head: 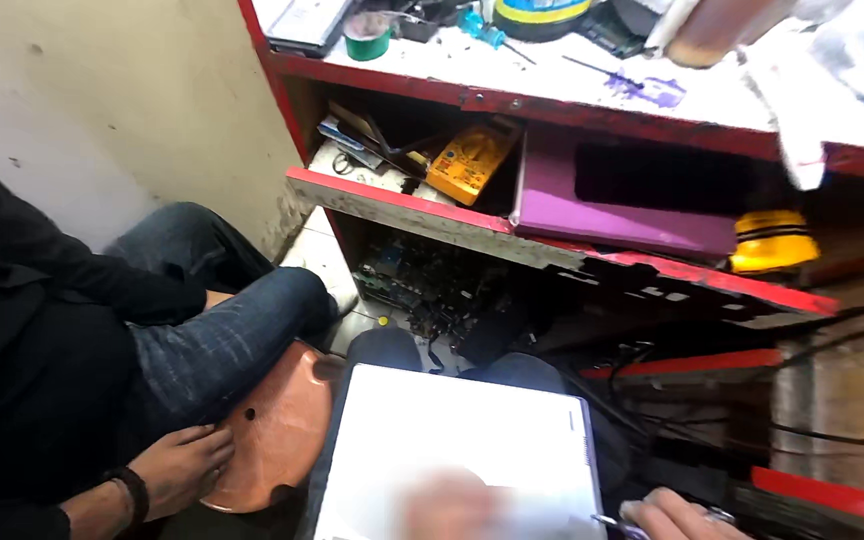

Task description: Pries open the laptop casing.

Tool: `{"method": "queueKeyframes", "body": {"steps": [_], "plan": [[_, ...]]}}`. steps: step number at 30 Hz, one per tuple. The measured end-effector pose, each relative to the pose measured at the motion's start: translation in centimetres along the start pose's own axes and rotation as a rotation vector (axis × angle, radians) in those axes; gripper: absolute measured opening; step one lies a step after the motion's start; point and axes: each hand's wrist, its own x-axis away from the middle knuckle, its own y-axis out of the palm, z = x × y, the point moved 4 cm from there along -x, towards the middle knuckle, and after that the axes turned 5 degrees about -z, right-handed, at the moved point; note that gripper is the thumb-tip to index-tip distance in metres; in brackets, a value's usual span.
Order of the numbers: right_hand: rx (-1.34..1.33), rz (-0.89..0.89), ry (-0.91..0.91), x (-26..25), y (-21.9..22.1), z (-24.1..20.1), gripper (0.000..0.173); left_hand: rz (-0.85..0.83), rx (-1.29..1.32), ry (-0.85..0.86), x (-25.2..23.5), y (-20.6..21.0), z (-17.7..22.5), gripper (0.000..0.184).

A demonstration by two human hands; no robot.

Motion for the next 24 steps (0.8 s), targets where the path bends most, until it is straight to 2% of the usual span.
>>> {"method": "queueKeyframes", "body": {"steps": [2, 5, 7, 9, 12, 14, 16, 17, 19, 22, 24], "plan": [[0.087, 0.064, 0.044, 0.3, -0.1, 0.0, 0.036, 0.004, -0.017, 0.024, 0.1, 0.3, -0.1, 0.019], [0.159, 0.132, -0.037, 0.4, 0.3, 0.1, 0.017, -0.004, -0.025, 0.025, 0.1, 0.5, -0.2, 0.018], [0.143, 0.094, -0.025, 0.4, 0.4, 0.2, 0.021, -0.016, -0.029, 0.031, 0.1, 0.6, -0.3, 0.017], [0.186, 0.139, -0.001, 0.5, 0.5, 0.4, 0.033, -0.027, -0.031, 0.039, 0.1, 0.7, -0.2, 0.018], [0.103, 0.095, 0.013, 0.5, 0.4, 0.1, 0.022, -0.032, -0.036, 0.039, 0.0, 0.8, -0.1, 0.018], [0.011, 0.002, 0.073, 0.5, 0.1, 0.0, 0.027, -0.035, -0.036, 0.037, 0.1, 0.9, -0.2, 0.020], [0.079, 0.070, 0.066, 0.5, 0.1, 0.0, 0.032, -0.030, -0.040, 0.053, 0.1, 1.1, -0.2, 0.020], [0.124, 0.125, 0.031, 0.5, 0.2, 0.0, 0.026, -0.025, -0.045, 0.063, 0.0, 1.1, -0.2, 0.020], [0.115, 0.096, 0.015, 0.4, 0.1, -0.2, 0.020, -0.028, -0.053, 0.076, 0.1, 1.2, -0.1, 0.022], [0.131, 0.109, 0.057, 0.6, 0.0, -0.1, 0.034, -0.093, -0.066, 0.077, 0.5, 1.2, 0.0, 0.025], [0.154, 0.131, 0.025, 0.6, 0.2, 0.0, 0.025, -0.159, -0.057, 0.070, 1.1, 0.9, 0.3, 0.023]]}}
